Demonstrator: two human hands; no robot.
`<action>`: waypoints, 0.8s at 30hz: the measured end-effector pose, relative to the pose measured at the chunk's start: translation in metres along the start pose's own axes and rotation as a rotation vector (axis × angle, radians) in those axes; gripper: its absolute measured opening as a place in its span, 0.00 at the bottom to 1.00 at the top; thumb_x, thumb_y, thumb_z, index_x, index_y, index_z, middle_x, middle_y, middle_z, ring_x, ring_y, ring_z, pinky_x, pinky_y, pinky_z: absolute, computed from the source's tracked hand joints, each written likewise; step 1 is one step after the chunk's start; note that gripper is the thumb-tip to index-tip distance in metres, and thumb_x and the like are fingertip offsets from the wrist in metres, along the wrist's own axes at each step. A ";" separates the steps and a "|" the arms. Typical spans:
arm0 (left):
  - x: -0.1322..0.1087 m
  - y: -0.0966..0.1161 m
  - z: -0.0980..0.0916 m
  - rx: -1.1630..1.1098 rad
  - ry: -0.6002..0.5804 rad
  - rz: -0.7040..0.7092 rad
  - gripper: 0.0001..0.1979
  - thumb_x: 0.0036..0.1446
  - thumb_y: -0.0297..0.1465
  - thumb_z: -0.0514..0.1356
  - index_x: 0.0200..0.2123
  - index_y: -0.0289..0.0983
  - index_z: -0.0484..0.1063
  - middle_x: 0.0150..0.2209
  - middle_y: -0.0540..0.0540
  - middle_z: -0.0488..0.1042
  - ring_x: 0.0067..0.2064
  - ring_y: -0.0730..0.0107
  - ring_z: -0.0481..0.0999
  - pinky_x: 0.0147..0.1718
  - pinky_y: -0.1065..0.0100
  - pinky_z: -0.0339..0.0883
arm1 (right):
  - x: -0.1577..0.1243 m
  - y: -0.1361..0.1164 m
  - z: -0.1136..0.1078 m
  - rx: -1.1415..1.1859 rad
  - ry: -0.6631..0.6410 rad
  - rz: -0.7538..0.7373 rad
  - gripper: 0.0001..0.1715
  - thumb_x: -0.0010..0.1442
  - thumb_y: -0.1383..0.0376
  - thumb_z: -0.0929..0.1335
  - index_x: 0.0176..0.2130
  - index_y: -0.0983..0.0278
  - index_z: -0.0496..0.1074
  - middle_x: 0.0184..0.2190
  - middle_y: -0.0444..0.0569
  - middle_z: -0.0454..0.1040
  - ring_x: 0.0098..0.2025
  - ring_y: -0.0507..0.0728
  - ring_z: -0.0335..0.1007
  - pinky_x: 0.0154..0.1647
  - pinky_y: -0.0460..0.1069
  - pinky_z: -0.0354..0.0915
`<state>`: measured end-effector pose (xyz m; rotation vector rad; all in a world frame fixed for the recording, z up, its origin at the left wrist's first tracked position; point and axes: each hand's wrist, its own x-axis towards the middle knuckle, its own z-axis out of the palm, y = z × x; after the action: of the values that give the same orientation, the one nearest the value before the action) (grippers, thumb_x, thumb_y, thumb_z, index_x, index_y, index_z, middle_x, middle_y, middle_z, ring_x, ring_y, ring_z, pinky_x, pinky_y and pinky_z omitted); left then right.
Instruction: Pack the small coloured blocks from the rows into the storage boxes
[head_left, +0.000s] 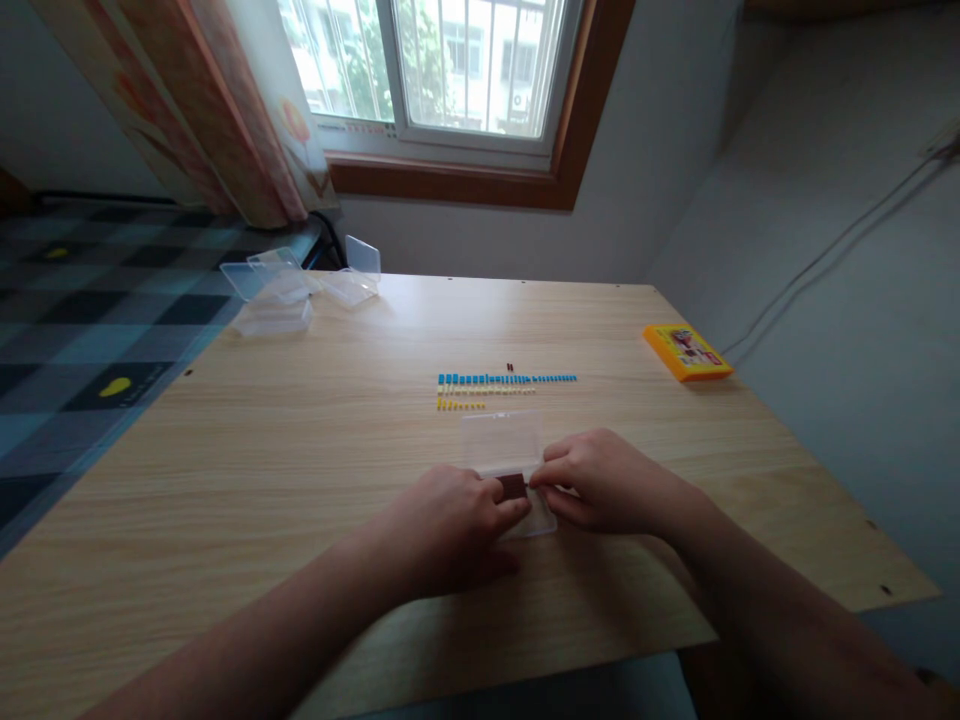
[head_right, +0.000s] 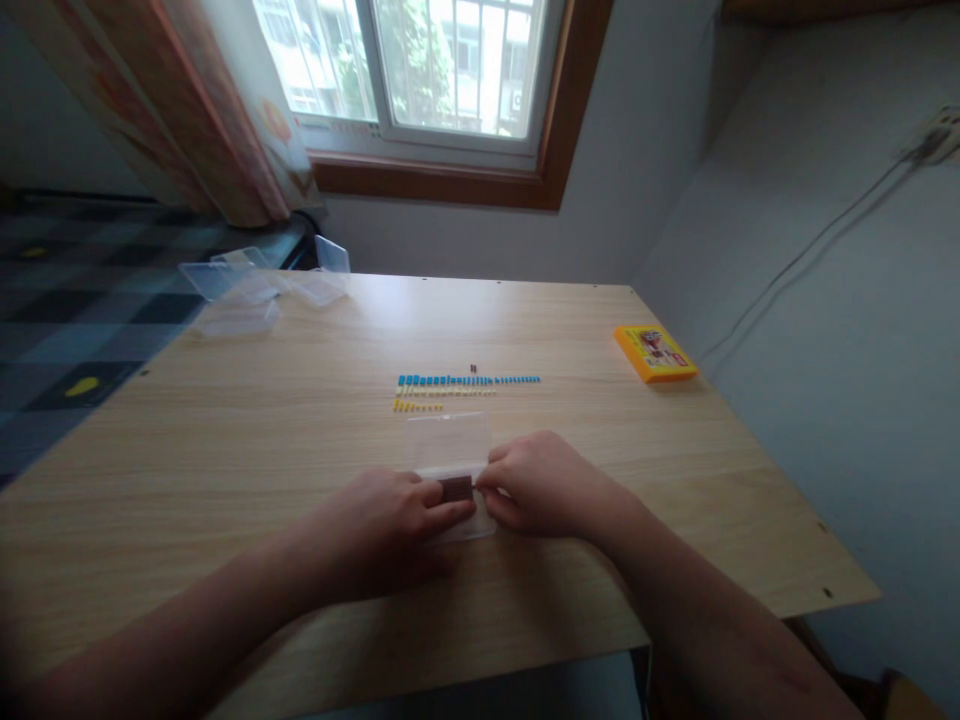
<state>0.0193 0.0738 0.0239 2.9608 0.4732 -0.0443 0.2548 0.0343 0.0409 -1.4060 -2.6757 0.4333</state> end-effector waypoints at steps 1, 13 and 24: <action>0.000 0.000 0.000 -0.003 0.002 0.001 0.19 0.59 0.42 0.68 0.51 0.43 0.77 0.40 0.43 0.81 0.32 0.59 0.80 0.29 0.63 0.71 | 0.000 0.000 0.000 0.004 0.002 -0.005 0.09 0.60 0.71 0.68 0.31 0.63 0.79 0.29 0.46 0.79 0.28 0.51 0.69 0.31 0.47 0.53; 0.000 0.000 -0.003 -0.004 -0.010 -0.006 0.19 0.58 0.42 0.68 0.51 0.44 0.77 0.42 0.44 0.82 0.34 0.58 0.81 0.29 0.63 0.71 | 0.000 0.001 0.001 0.012 0.009 -0.005 0.10 0.61 0.70 0.68 0.31 0.63 0.79 0.29 0.46 0.78 0.28 0.51 0.68 0.31 0.47 0.52; -0.001 -0.002 -0.006 -0.017 -0.009 0.010 0.09 0.62 0.38 0.65 0.44 0.43 0.77 0.40 0.46 0.81 0.32 0.60 0.81 0.27 0.64 0.68 | -0.001 0.002 0.001 0.019 0.007 -0.013 0.11 0.61 0.70 0.68 0.31 0.62 0.80 0.29 0.46 0.79 0.29 0.51 0.69 0.31 0.47 0.54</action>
<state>0.0173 0.0765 0.0293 2.9452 0.4559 -0.0521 0.2566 0.0345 0.0397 -1.3820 -2.6664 0.4508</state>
